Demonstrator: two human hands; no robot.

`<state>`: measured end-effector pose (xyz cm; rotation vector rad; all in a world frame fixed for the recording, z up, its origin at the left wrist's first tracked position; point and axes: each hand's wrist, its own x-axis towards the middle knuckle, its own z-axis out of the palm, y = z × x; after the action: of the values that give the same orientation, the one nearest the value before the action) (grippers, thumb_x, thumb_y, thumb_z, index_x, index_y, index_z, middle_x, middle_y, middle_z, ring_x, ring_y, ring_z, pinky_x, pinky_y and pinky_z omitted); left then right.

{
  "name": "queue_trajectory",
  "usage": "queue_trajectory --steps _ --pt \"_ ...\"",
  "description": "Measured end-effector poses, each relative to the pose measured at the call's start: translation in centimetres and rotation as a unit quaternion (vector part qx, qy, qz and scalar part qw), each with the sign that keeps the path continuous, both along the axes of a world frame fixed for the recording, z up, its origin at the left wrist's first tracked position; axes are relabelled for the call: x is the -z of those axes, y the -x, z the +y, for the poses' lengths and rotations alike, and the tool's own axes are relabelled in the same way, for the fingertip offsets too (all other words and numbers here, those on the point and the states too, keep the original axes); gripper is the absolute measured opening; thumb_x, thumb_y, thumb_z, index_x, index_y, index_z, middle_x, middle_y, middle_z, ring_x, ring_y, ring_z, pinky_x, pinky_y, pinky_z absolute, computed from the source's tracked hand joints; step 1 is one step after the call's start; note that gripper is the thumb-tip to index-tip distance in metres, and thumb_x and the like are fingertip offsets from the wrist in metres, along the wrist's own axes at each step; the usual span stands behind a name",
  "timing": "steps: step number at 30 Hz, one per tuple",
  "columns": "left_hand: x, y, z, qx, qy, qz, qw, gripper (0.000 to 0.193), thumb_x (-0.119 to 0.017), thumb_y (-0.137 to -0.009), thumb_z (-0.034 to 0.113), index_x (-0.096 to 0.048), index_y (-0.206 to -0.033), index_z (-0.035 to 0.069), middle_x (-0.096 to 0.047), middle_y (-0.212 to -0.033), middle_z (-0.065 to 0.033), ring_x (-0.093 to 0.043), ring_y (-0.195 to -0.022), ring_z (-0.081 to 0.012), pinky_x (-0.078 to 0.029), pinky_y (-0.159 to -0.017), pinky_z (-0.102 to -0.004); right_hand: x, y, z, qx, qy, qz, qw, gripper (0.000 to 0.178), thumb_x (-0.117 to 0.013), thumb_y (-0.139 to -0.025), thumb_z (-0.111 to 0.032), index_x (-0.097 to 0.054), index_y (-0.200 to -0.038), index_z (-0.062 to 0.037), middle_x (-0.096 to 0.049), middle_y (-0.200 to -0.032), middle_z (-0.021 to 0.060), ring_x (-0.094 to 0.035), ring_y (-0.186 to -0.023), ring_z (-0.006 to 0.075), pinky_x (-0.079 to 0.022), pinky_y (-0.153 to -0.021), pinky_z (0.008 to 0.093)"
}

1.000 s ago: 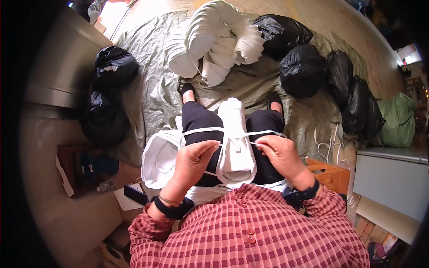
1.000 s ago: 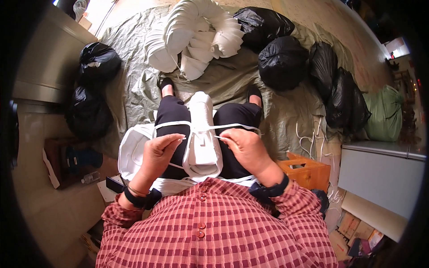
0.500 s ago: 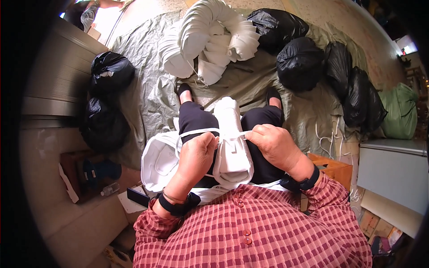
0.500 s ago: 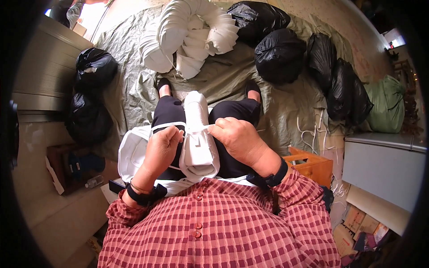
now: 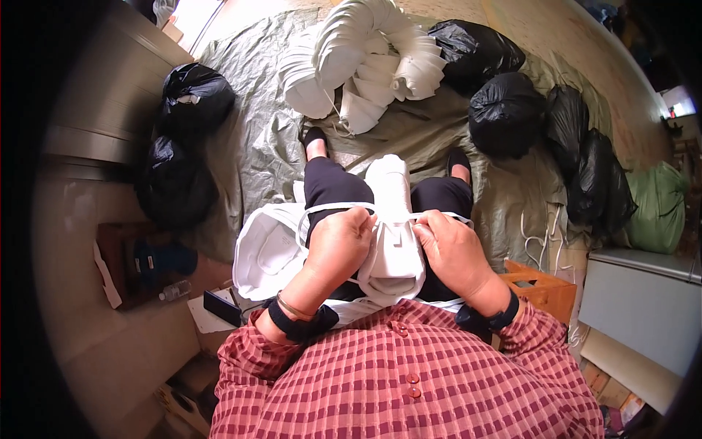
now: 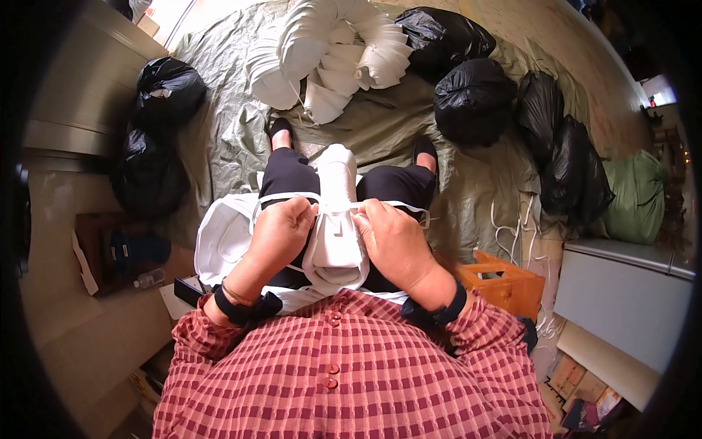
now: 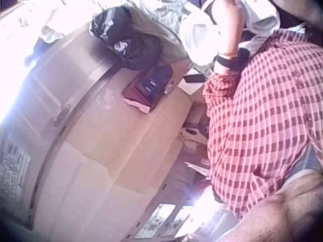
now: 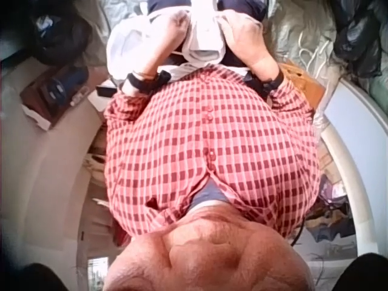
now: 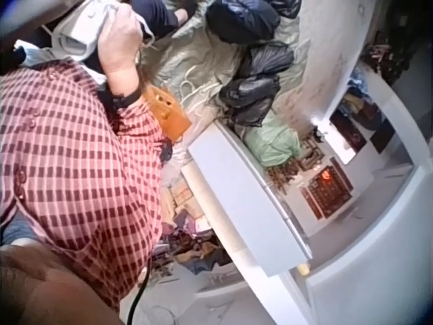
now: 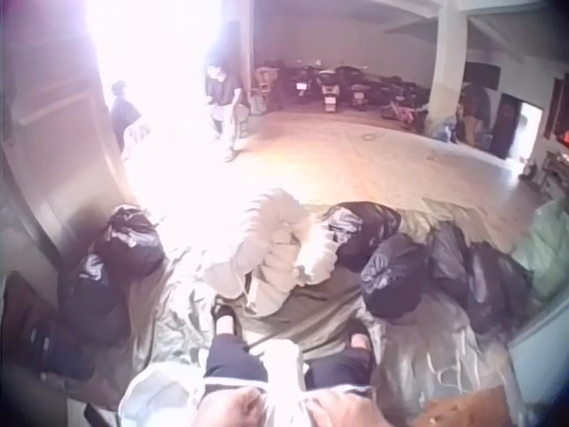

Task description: Threading laces or long strings through the eyelets of white shoe uppers in a workshop.

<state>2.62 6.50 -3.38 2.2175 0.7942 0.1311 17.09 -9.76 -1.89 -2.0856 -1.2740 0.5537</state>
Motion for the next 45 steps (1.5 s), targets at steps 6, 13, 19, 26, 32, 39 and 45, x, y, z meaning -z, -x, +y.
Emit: queue_trajectory --steps 6,13,19,26,32,39,45 --pt "-0.2 -0.3 0.3 0.055 -0.053 -0.022 0.997 0.028 -0.063 -0.096 0.022 -0.059 -0.076 0.002 -0.061 -0.07 -0.0221 -0.062 -0.068 -0.043 -0.048 -0.06 -0.0486 -0.8 2.8 -0.2 0.052 0.058 -0.043 0.996 0.042 -0.064 -0.094 -0.022 -0.055 -0.123 0.0072 -0.065 -0.1 0.0254 -0.065 -0.095 0.0411 -0.053 -0.085 0.0468" --pt "0.2 0.0 0.8 0.043 0.005 -0.039 0.998 0.029 -0.064 -0.096 0.022 -0.058 -0.076 0.001 -0.059 -0.07 -0.0217 -0.061 -0.067 -0.0414 -0.047 -0.059 -0.0454 -0.1 3.2 0.0 0.092 0.057 -0.076 0.991 0.033 -0.058 -0.093 -0.012 -0.06 -0.12 0.0064 -0.065 -0.1 0.024 -0.065 -0.094 0.0398 -0.053 -0.085 0.0458" --pt "0.0 0.0 0.8 0.022 0.045 -0.012 0.999 0.025 -0.062 -0.096 0.022 -0.064 -0.08 0.003 -0.066 -0.077 -0.0219 -0.066 -0.077 -0.0428 -0.051 -0.068 -0.0497 0.1 3.4 0.0 0.085 0.062 -0.09 0.99 0.033 -0.057 -0.093 -0.01 -0.059 -0.122 0.0061 -0.065 -0.101 0.0231 -0.065 -0.096 0.0392 -0.053 -0.086 0.0456" --pt "0.9 -0.4 1.5 0.046 0.081 -0.006 0.996 0.029 -0.062 -0.097 0.024 -0.064 -0.081 0.001 -0.063 -0.074 -0.0227 -0.065 -0.074 -0.0419 -0.05 -0.065 -0.0466 -0.1 3.4 0.1 0.077 0.086 -0.095 0.989 0.036 -0.057 -0.093 -0.01 -0.058 -0.125 0.0059 -0.064 -0.103 0.0236 -0.064 -0.097 0.0401 -0.052 -0.088 0.0466" --pt "0.7 -0.5 1.7 0.08 0.044 0.004 0.996 0.028 -0.062 -0.096 0.024 -0.065 -0.08 0.001 -0.064 -0.073 -0.0224 -0.066 -0.075 -0.0415 -0.051 -0.067 -0.047 -0.3 3.6 0.0 0.08 0.085 -0.085 0.989 0.038 -0.057 -0.092 -0.01 -0.057 -0.126 0.006 -0.064 -0.105 0.0244 -0.064 -0.099 0.0404 -0.052 -0.087 0.0475" --pt "-1.8 -0.4 -1.7 0.023 -0.062 0.036 0.997 0.027 -0.067 -0.093 0.025 -0.059 -0.087 -0.001 -0.064 -0.082 -0.0229 -0.066 -0.081 -0.0435 -0.052 -0.07 -0.0504 -0.1 2.7 0.4 0.129 0.025 -0.105 0.986 0.026 -0.062 -0.089 -0.008 -0.062 -0.112 0.0047 -0.065 -0.099 0.0228 -0.065 -0.091 0.0404 -0.052 -0.082 0.0473" --pt "0.4 0.2 -0.7 0.022 -0.069 -0.086 0.994 0.009 -0.065 -0.087 0.005 -0.058 -0.086 -0.001 -0.061 -0.083 -0.0205 -0.063 -0.08 -0.0418 -0.051 -0.07 -0.0475 0.0 2.3 0.7 0.141 -0.031 -0.012 0.989 0.012 -0.063 -0.088 -0.007 -0.066 -0.098 -0.0017 -0.067 -0.094 0.0185 -0.065 -0.086 0.0391 -0.053 -0.078 0.0465"
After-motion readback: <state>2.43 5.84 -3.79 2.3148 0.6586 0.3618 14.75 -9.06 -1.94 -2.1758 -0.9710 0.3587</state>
